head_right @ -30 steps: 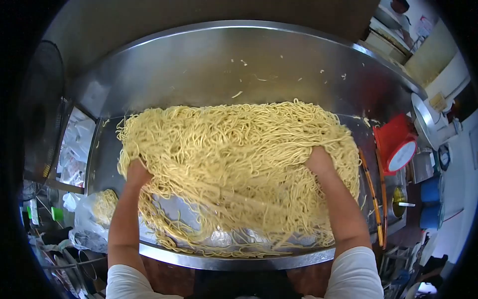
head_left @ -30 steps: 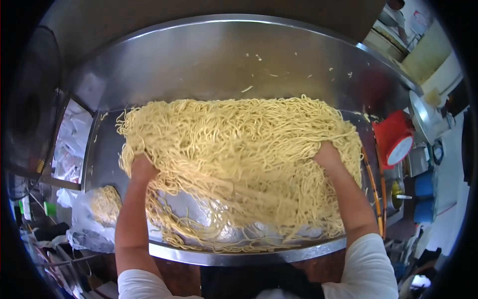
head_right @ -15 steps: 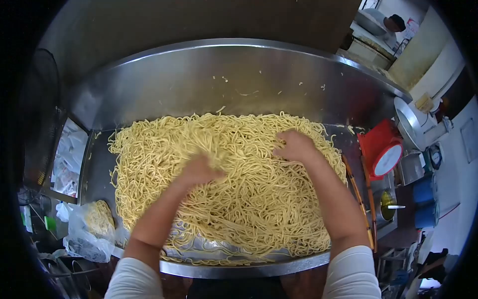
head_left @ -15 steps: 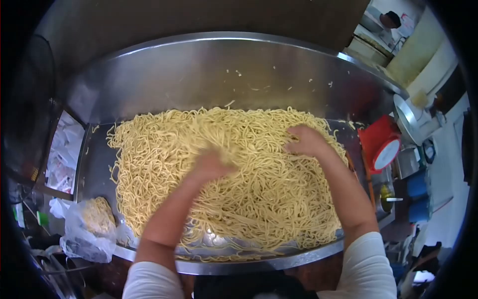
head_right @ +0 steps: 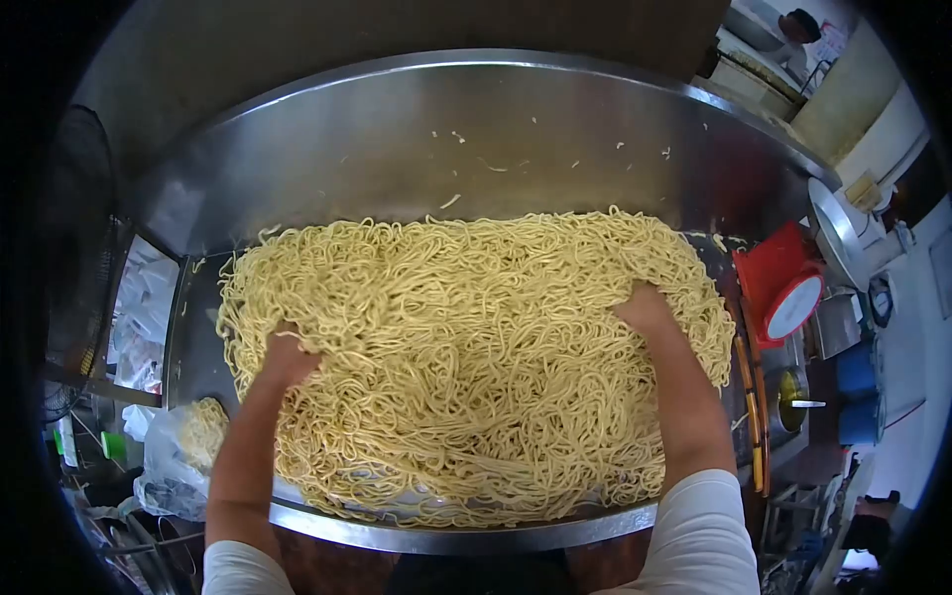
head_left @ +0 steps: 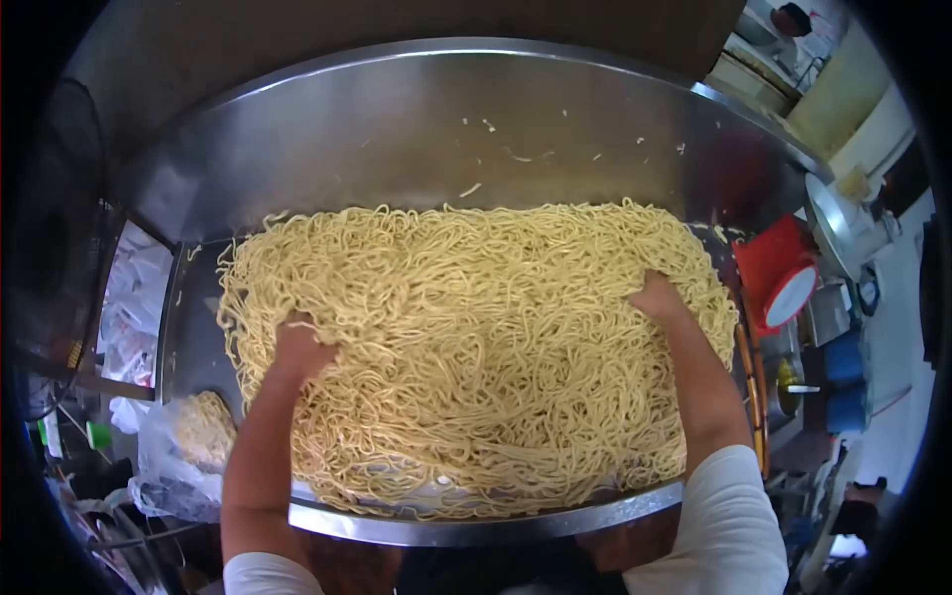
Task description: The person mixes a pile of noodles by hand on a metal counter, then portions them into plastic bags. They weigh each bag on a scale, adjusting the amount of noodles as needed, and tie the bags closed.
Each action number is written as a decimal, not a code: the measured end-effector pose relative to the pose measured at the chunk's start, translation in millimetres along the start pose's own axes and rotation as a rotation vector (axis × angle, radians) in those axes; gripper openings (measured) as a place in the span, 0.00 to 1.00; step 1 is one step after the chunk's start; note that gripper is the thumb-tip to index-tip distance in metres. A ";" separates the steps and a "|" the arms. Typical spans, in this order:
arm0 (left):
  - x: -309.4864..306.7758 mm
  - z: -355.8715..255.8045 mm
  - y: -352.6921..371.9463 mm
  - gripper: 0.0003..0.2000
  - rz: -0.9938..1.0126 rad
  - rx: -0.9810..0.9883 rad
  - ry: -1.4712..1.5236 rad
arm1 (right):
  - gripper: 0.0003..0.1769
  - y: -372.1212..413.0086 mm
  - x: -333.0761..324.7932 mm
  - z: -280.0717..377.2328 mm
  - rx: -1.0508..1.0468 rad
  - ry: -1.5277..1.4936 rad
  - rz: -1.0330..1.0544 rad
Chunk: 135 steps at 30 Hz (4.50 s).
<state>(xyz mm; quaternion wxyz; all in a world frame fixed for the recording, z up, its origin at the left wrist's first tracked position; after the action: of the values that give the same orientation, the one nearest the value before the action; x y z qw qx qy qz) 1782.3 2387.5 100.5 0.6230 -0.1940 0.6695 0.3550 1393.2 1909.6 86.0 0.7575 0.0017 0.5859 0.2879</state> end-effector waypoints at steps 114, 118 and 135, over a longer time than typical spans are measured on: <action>-64.1 5.5 285.9 0.31 -0.318 0.328 0.589 | 0.19 452.5 221.2 378.6 -0.048 -1.636 1.041; -111.4 112.5 350.6 0.34 -0.514 0.335 0.471 | 0.15 469.6 236.0 396.5 0.259 -1.537 1.059; -75.7 382.5 365.6 0.03 -0.700 -0.367 1.364 | 0.22 544.2 370.4 679.5 -0.873 -0.681 0.618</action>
<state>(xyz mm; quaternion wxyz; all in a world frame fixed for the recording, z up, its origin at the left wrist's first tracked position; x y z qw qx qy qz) 1803.3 2893.9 270.2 0.1081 -0.6683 0.7346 0.0453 1815.5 2753.4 155.6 0.7144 -0.0469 0.1133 0.6889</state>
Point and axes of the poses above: each hand's wrist, its own y-axis away from the middle knuckle, its own x-axis out of the palm, z = x × y, the point moved 8 cm from there along -y, towards the middle knuckle, and after that the axes turned 5 degrees about -y, right-handed, at the moved point
